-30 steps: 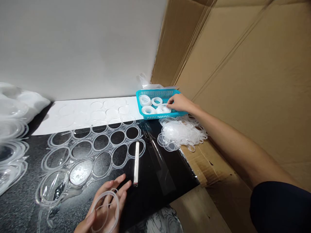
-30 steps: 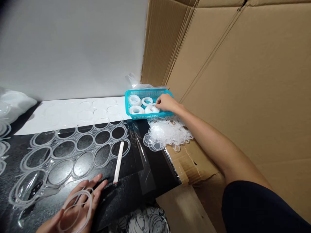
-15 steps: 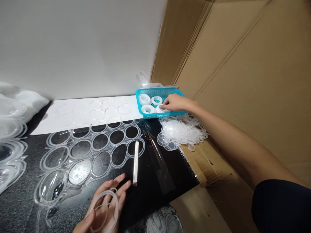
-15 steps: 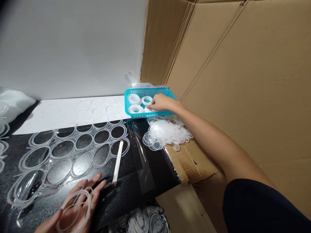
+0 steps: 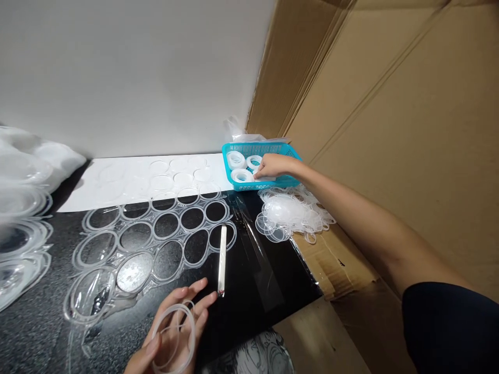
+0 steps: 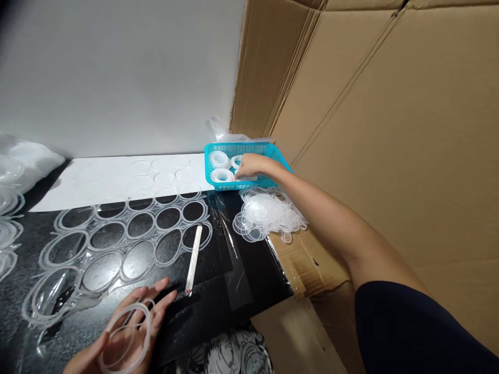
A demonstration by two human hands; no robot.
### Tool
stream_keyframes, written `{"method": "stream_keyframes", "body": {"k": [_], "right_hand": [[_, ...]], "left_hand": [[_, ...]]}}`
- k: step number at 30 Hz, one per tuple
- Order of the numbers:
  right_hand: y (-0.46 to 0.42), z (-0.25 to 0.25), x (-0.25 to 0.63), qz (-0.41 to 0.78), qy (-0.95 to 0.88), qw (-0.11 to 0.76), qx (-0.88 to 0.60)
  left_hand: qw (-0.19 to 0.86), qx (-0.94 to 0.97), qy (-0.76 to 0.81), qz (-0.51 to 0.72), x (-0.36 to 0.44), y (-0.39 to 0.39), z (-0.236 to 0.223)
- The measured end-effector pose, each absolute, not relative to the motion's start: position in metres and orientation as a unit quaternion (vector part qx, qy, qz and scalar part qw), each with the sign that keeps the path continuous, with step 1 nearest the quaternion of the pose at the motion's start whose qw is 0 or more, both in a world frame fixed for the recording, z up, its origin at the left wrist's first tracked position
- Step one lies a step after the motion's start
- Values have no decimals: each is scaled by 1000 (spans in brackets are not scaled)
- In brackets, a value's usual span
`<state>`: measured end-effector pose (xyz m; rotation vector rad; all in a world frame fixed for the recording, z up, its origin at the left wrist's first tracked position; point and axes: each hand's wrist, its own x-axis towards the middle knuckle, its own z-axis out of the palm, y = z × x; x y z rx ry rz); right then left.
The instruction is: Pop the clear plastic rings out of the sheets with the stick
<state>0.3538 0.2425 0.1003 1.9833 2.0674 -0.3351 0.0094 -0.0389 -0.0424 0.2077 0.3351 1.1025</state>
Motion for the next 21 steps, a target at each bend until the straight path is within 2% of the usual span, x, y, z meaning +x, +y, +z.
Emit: {"method": "stream_keyframes", "body": {"k": [10, 16, 21], "right_hand": [[246, 100, 356, -119, 737, 219, 628], [244, 91, 348, -71, 740, 203, 637], [245, 96, 348, -82, 734, 213, 639]], "left_hand": [[852, 122, 47, 508, 10, -29, -76], [836, 90, 142, 522, 11, -36, -55], [830, 99, 142, 531, 13, -36, -46]]}}
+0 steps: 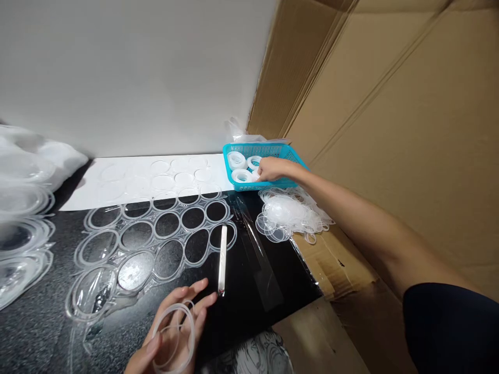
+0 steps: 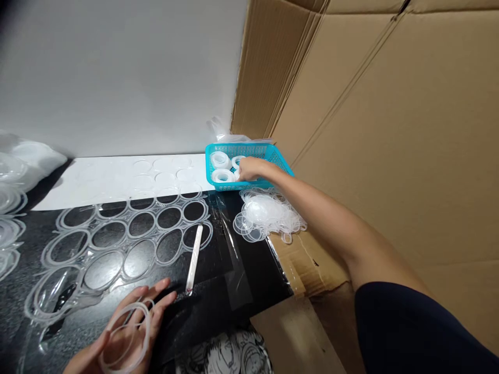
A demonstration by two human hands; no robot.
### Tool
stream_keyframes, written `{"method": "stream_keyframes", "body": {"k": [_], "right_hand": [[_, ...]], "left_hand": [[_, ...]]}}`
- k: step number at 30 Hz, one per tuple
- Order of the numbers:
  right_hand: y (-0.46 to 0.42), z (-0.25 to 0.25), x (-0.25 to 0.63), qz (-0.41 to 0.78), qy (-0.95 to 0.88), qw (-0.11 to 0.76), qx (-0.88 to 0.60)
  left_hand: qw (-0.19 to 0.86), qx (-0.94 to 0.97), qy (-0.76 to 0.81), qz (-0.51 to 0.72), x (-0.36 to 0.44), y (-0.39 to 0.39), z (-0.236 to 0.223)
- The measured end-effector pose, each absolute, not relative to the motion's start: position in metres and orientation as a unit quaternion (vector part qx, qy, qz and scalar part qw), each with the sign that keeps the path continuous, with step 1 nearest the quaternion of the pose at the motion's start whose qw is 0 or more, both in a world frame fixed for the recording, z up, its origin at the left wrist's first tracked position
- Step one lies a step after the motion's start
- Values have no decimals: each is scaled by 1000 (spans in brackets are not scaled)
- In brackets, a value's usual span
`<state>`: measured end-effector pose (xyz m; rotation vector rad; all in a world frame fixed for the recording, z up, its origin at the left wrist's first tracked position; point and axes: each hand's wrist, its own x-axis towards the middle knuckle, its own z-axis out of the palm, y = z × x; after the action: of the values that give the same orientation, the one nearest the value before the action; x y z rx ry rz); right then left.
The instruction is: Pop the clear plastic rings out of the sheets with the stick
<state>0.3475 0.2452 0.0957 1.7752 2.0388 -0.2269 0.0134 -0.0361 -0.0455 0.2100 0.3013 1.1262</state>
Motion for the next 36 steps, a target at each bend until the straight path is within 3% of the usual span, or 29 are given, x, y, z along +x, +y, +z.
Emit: {"method": "stream_keyframes", "body": {"k": [3, 9, 23, 29, 36], "right_hand": [[247, 107, 353, -100, 720, 194, 659], [249, 116, 357, -121, 772, 33, 623], [263, 98, 315, -66, 750, 150, 641], [267, 97, 314, -62, 744, 173, 642], [264, 91, 312, -56, 738, 157, 654]], "left_hand": [[831, 97, 134, 531, 13, -36, -50], [828, 93, 147, 533, 14, -37, -49], [833, 120, 120, 526, 10, -35, -66], [815, 79, 218, 531, 9, -40, -64], [814, 71, 230, 529, 13, -40, -45]]}}
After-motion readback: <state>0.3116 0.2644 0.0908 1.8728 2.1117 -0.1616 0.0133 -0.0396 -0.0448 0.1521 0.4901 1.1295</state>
